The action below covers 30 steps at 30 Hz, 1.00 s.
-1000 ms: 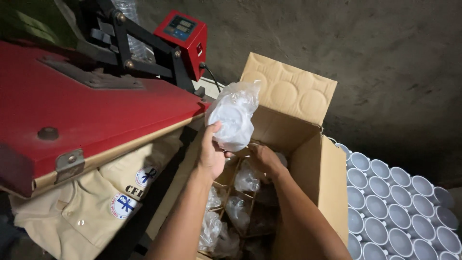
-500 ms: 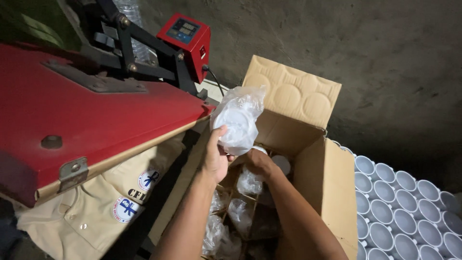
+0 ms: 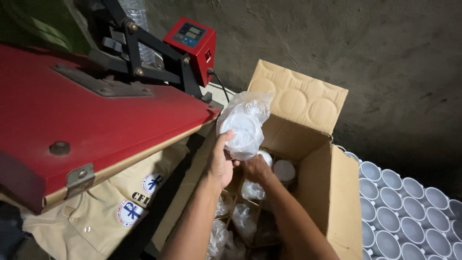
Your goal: Unpacking mugs from a cardboard box and arranging them in rows on a table.
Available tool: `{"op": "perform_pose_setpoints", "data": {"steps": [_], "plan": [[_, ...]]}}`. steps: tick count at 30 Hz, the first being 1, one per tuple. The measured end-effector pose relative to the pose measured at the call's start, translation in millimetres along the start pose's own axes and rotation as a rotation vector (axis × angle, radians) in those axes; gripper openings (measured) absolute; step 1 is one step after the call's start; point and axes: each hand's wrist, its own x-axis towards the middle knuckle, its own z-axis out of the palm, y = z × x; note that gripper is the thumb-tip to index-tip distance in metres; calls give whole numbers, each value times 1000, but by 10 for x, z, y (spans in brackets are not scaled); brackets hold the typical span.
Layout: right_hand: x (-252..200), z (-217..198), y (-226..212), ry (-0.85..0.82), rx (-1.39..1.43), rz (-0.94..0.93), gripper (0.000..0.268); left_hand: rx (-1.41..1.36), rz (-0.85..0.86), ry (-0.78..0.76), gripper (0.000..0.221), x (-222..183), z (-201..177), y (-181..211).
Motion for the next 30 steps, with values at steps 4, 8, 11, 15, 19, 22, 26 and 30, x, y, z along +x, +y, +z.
{"op": "perform_pose_setpoints", "data": {"steps": [4, 8, 11, 15, 19, 22, 26, 30], "plan": [[5, 289, 284, 212, -276, -169, 46, 28, -4, -3, 58, -3, 21, -13], [119, -691, -313, 30, 529, 20, 47, 30, 25, -19, 59, -23, 32, -4], [59, -477, -143, 6, 644, -18, 39, 47, 8, -14, 60, 22, 25, -36], [73, 158, 455, 32, 198, -153, 50, 76, -17, 2, 65, 1, 53, -34], [154, -825, 8, -14, 466, 32, 43, 47, 95, -123, 67, -122, 175, 62], [-62, -1632, -258, 138, 776, 314, 39, -10, 93, -236, 66, -109, 88, 12], [-516, -2240, -782, 294, 1413, 428, 36, -117, -44, -342, 66, -131, 112, -20], [-784, -2180, -773, 406, 1361, 291, 31, -263, -97, -508, 77, -429, 389, 170]]}}
